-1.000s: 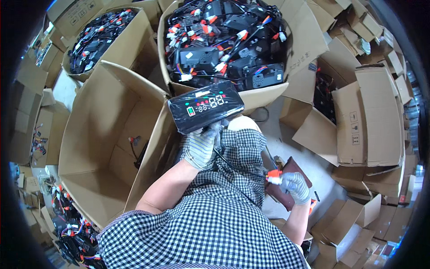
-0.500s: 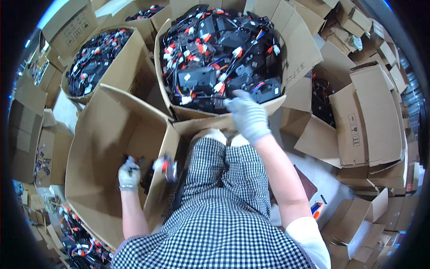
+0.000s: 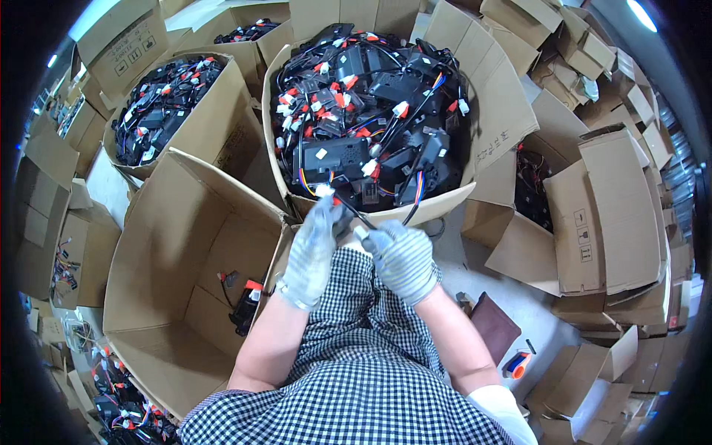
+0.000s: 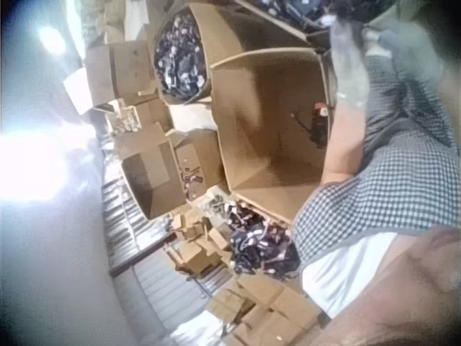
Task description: The person tests electronic display units by taking them from a cardboard box, connecting their wire harness plugs together to power on the digital screens, and placing the units into an adjacent cardboard box.
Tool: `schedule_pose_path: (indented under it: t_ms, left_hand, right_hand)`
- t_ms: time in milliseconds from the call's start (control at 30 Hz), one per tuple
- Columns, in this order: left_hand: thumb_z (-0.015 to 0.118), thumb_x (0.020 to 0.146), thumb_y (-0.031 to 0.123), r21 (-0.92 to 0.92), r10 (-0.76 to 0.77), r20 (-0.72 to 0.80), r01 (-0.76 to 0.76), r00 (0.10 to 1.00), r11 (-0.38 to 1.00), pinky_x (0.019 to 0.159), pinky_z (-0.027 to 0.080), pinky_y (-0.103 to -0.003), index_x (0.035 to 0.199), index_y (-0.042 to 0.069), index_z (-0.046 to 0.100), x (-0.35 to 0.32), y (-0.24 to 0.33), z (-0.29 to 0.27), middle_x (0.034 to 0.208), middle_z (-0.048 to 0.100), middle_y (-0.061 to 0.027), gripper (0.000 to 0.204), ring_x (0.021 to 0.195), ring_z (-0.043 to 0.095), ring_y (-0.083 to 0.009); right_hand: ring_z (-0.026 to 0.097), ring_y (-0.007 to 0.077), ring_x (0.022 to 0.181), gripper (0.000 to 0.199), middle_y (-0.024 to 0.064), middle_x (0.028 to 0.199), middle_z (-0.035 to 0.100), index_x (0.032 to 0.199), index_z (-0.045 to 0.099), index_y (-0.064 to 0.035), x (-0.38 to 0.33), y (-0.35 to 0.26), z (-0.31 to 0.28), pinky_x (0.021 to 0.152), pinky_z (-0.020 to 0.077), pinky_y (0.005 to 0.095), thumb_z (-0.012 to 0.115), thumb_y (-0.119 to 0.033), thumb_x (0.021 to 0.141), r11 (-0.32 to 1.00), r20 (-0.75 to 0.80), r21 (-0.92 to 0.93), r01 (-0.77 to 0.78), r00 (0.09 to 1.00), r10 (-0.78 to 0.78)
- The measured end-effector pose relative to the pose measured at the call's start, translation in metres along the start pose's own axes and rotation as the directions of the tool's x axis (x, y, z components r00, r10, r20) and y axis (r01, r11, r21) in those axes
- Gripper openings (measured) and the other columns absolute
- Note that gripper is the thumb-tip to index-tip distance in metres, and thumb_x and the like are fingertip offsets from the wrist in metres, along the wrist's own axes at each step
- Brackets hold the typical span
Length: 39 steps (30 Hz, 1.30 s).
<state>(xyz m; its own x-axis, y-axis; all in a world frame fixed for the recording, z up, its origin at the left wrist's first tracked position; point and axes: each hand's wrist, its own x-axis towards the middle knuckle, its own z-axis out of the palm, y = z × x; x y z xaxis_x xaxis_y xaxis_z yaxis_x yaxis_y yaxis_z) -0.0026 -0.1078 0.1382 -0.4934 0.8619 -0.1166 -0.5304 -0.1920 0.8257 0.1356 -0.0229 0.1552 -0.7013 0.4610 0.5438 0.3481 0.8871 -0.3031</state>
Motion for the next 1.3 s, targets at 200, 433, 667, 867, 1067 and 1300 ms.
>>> schedule_pose_path:
  t_ms: [200,433,667,867,1067,1300]
  left_hand:
    - [0.055,0.091,0.040,-0.380,-0.048,-0.084,0.013,0.995,0.925,0.062,0.049,-0.035,0.113,0.010,0.051,0.026,-0.013,0.030,0.083,0.058,-0.0055,0.037,0.067,0.055,-0.0170]
    - [0.050,0.096,0.030,0.001,0.208,0.095,-0.209,0.974,0.978,0.055,0.046,-0.027,0.127,0.005,0.047,0.050,0.027,0.062,0.075,0.052,-0.0012,0.040,0.061,0.050,-0.0109]
    - [0.058,0.091,0.013,0.355,0.458,0.221,-0.508,0.861,0.785,0.061,0.050,-0.024,0.116,0.004,0.059,0.065,0.043,0.059,0.080,0.064,-0.0047,0.026,0.064,0.058,-0.0093]
    - [0.066,0.084,0.011,0.576,0.558,0.491,-0.730,0.669,0.368,0.071,0.052,-0.025,0.117,0.007,0.061,0.054,0.032,0.069,0.094,0.069,-0.0070,0.033,0.081,0.066,-0.0112]
    - [0.067,0.068,-0.004,0.628,0.540,0.611,-0.770,0.579,0.114,0.066,0.052,-0.031,0.114,0.009,0.062,0.045,0.030,0.082,0.084,0.067,-0.0071,0.048,0.074,0.066,-0.0223]
    - [0.068,0.069,0.006,0.608,0.313,0.749,-0.793,0.583,0.022,0.057,0.052,-0.035,0.107,0.013,0.062,0.008,0.003,0.074,0.080,0.067,-0.0094,0.039,0.064,0.064,-0.0275]
  right_hand:
    - [0.060,0.0252,0.064,0.013,0.0083,0.079,0.060,0.078,0.057,-0.0073,-0.031,0.004,0.001,0.055,0.0477,0.0383,0.066,-0.016,0.075,0.998,-0.065,0.028,0.048,0.997,-0.046]
    - [0.060,0.0328,0.074,0.013,0.0139,0.092,0.061,0.087,0.059,-0.0031,-0.006,0.041,0.028,0.061,0.0497,0.0403,0.065,-0.011,0.079,0.979,-0.002,0.152,-0.134,0.991,0.136]
    - [0.059,0.0115,0.092,0.030,0.0082,0.099,0.064,0.105,0.062,0.0014,0.001,0.064,-0.024,0.082,0.0460,0.0236,0.061,-0.024,0.090,0.126,0.247,0.915,-0.384,0.777,0.579]
    - [0.042,0.0012,0.054,0.036,-0.0048,0.061,0.050,0.092,0.066,-0.0030,0.026,0.018,-0.091,0.048,0.0322,0.0175,0.058,-0.038,0.091,0.158,0.355,0.877,-0.454,0.833,0.425]
    - [0.036,0.0009,0.050,0.031,-0.0067,0.057,0.047,0.083,0.067,-0.0035,0.030,0.022,-0.098,0.046,0.0258,0.0179,0.061,-0.033,0.089,0.005,0.492,0.844,-0.536,0.779,0.388]
    - [0.037,0.0024,0.051,0.038,-0.0056,0.057,0.046,0.081,0.066,-0.0017,-0.022,0.016,-0.105,0.047,0.0277,0.0192,0.058,-0.038,0.089,0.077,0.575,0.757,-0.648,0.718,0.392]
